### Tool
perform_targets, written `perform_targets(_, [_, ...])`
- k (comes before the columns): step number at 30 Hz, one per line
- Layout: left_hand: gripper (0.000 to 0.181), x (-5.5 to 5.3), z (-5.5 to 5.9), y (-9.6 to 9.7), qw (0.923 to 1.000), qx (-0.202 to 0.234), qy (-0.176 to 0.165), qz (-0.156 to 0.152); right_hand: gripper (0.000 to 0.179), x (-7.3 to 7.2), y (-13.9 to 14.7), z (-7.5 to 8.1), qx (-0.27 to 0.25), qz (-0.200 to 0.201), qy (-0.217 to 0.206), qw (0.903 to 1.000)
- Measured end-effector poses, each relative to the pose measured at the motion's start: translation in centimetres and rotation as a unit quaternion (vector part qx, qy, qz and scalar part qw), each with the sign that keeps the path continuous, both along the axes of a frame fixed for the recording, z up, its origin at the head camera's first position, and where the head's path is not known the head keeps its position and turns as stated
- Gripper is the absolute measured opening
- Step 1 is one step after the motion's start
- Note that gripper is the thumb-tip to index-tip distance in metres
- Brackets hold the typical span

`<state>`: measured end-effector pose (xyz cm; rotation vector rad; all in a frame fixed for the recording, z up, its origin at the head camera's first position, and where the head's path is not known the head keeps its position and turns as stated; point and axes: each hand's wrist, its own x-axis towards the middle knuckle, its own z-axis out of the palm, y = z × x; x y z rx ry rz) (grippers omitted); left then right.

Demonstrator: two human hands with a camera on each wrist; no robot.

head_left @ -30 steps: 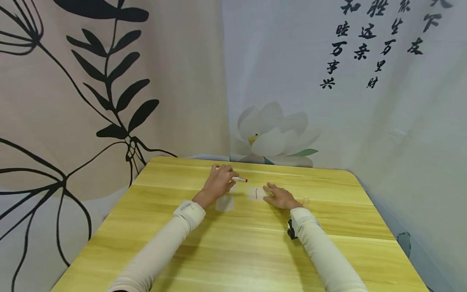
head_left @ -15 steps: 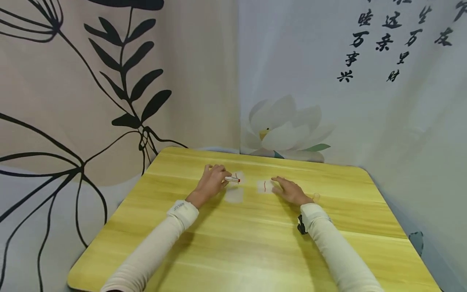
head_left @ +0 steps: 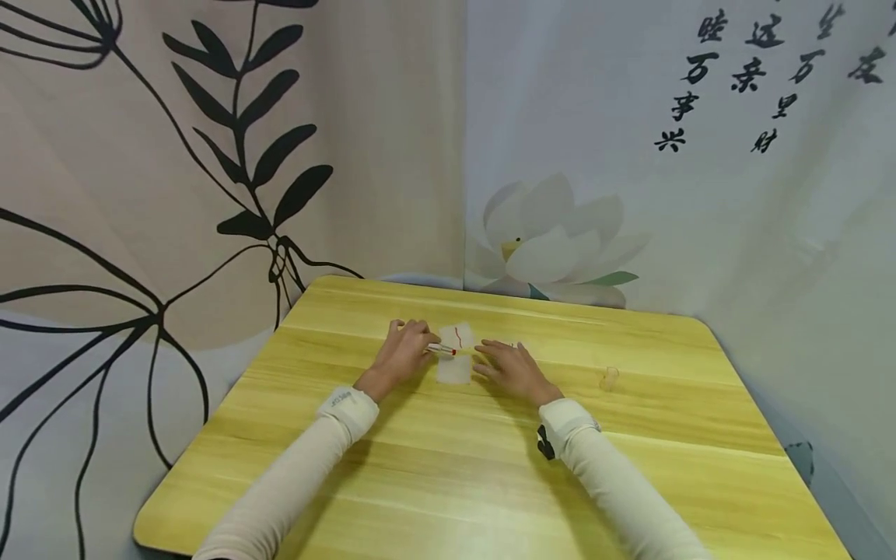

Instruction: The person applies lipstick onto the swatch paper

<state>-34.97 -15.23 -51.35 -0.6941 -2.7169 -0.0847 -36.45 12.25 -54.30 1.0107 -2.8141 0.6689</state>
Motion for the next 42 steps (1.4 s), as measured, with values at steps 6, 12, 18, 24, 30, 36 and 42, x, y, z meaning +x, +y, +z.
perform_targets(6, [0.024,0.0,-0.5,0.2,1.0,0.004,-0.003,-0.006,0.055,0.4,-1.8,-0.5,0.019,0.009,0.004,0.9998])
perform_targets(12, [0.023,0.0,-0.8,0.2,0.9999,0.001,-0.005,-0.011,0.061,0.6,-2.3,-0.5,0.043,0.013,0.004,0.999])
perform_targets(18, [0.023,0.0,-0.8,0.2,0.9998,0.0,-0.001,-0.019,0.056,1.1,-2.7,-0.1,0.042,0.009,0.016,0.999])
perform_targets(24, [0.022,0.2,-0.5,0.3,0.9997,-0.016,0.003,-0.016,0.056,1.2,-3.0,0.2,0.059,0.0,0.015,0.9982])
perform_targets(30, [0.023,0.3,-0.5,0.4,0.9993,-0.033,0.005,-0.019,0.057,1.2,-3.0,0.0,0.06,0.003,0.01,0.9982])
perform_targets(36, [0.022,0.3,-0.4,0.5,0.9988,-0.044,0.013,-0.019,0.056,1.0,-2.9,-0.1,0.054,0.006,0.021,0.9983])
perform_targets(42, [0.023,0.4,-0.4,0.6,0.9986,-0.047,0.012,-0.019,0.058,0.8,-2.8,-0.2,0.063,0.004,0.012,0.9979])
